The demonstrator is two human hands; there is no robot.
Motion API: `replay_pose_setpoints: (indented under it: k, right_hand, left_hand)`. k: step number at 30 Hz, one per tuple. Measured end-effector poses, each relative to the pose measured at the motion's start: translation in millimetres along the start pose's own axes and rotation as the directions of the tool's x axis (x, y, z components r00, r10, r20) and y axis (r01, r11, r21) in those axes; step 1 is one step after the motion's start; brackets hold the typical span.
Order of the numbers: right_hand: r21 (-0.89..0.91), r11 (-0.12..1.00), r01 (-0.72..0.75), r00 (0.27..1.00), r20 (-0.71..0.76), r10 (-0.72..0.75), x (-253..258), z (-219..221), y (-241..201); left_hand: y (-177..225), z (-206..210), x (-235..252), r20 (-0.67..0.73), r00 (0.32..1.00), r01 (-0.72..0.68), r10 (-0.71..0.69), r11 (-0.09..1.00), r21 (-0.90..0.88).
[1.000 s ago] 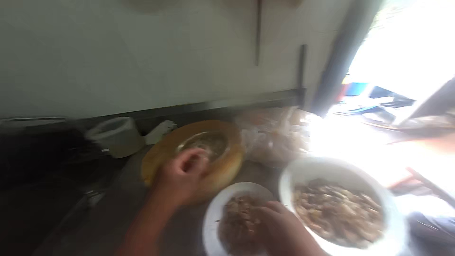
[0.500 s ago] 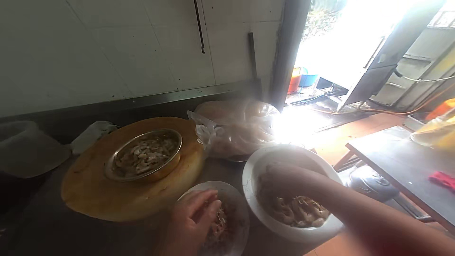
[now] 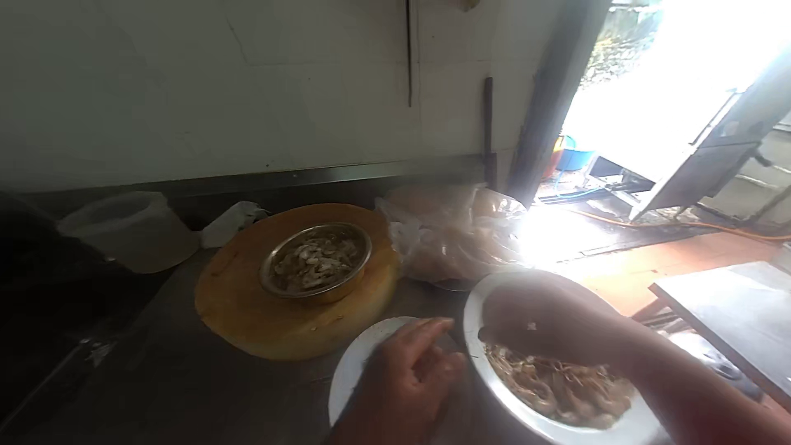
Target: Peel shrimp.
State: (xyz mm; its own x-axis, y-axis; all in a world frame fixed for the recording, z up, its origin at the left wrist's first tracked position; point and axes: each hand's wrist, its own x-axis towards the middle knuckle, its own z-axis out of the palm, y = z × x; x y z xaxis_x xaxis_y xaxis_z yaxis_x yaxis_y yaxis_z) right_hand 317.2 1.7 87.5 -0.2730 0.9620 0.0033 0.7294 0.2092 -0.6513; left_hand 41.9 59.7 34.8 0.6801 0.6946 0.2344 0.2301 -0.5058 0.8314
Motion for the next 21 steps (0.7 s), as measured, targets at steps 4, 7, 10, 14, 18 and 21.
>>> replay_pose_setpoints:
  k: [4,7,10,14,18,21]
  right_hand:
    - [0.176,0.983,0.050,0.999,-0.013,-0.048,18.4,33.7,-33.1]
    - [0.253,0.967,0.020,0.998,-0.069,-0.002,30.1,55.0,-42.1]
    - [0.339,0.937,0.081,0.988,-0.149,-0.032,35.4,82.3,-49.9]
    - [0.411,0.877,0.250,0.942,-0.313,-0.122,34.7,101.3,-57.4]
    - [0.062,0.995,0.079,0.977,-0.201,-0.065,39.7,105.9,-46.5]
    - [0.076,0.995,0.059,0.993,-0.107,-0.050,42.2,119.1,-45.8]
  left_hand:
    - [3.1,-3.5,0.3,0.012,0.999,0.035,-0.034,0.996,-0.085]
    - [-4.9,-17.2,-15.9,-0.033,0.995,0.085,-0.094,0.975,-0.205]
    - [-7.8,-24.5,-38.6,-0.125,0.973,0.137,-0.192,0.926,-0.352]
    - [-23.6,-42.7,-61.7,-0.265,0.857,0.213,-0.441,0.773,-0.597]
    - [-30.0,-62.4,-73.6,-0.357,0.772,0.192,-0.526,0.729,-0.657]
    - [-21.9,-56.0,-73.9,-0.324,0.841,0.182,-0.433,0.791,-0.584]
